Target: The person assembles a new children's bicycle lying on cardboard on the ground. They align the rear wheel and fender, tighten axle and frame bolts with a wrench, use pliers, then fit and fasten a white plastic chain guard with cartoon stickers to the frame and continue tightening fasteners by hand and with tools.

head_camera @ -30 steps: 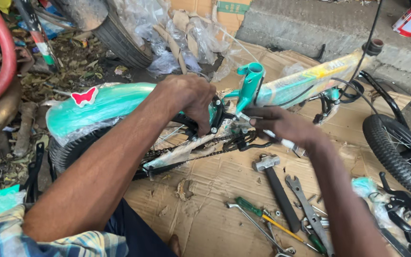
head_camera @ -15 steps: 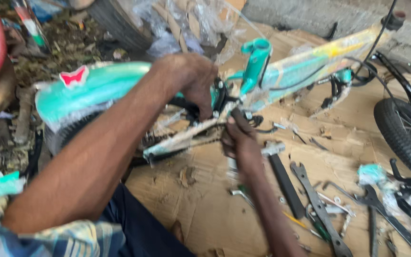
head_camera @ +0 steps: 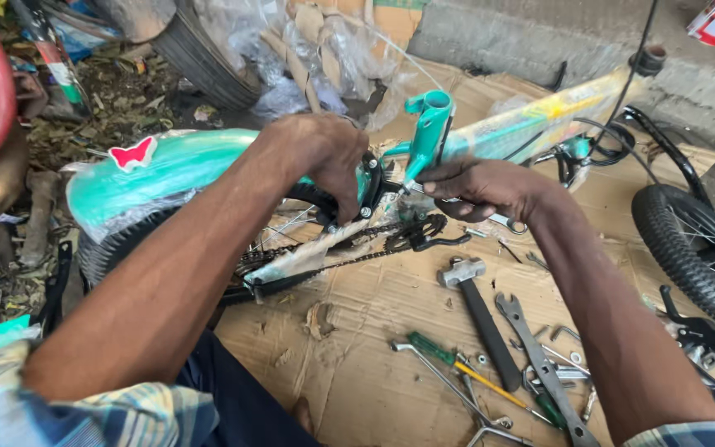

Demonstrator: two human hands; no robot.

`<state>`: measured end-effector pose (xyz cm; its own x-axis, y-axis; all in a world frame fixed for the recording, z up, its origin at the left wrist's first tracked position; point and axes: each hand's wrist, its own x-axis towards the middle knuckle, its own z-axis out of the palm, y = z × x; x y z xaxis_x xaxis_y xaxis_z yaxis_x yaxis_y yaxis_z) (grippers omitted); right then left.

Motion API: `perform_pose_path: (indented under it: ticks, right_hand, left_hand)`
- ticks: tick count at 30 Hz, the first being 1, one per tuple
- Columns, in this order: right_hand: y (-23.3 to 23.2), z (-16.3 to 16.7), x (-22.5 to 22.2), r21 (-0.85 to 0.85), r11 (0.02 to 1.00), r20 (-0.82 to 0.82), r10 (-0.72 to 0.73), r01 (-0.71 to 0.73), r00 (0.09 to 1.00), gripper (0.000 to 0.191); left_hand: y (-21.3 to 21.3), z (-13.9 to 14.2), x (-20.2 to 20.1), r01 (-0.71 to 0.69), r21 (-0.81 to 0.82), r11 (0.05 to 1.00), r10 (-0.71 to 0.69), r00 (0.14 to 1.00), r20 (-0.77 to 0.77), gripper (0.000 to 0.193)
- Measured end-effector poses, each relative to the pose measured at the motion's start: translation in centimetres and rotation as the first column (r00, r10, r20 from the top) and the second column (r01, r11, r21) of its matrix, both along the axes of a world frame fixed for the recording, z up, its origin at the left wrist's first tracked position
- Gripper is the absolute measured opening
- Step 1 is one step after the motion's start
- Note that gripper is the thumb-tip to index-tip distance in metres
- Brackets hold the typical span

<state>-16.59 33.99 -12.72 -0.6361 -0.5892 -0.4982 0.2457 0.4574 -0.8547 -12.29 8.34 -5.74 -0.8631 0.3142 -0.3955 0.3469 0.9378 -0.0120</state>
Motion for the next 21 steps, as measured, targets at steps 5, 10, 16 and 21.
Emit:
perform_pose_path:
  ticks: [5,10,16,21]
  right_hand:
    - [0.6,-1.1,2.6,0.542,0.84,-0.436,0.254,0.027,0.863,0.045]
    - [1.9,0.1,8.5,0.402,0.912,-0.645,0.217,0.085,0.733,0.033]
    - [-2.0,3.5,8.3,-0.427,0.795,-0.759,-0.574,0.43,0.308,0.044]
    - [-6.2,4.0,5.7,-0.251,0.896,-0.764,-0.415,0.366,0.493,0.044]
  left_hand:
    - [-0.2,0.0,-0.4,0.031,-0.014,0.999,-0.031,0.999,0.013,0.06]
    - [-0.6,0.0,-0.5,0.067,-0.039,0.997,-0.067,0.998,0.001,0.068]
    - [-0.2,0.5,-0.3,0.098,-0.06,0.993,-0.094,0.994,0.058,0.074]
    - [-1.5,0.0,2.4,0.16,-0.017,0.987,-0.161,0.967,-0.197,0.093]
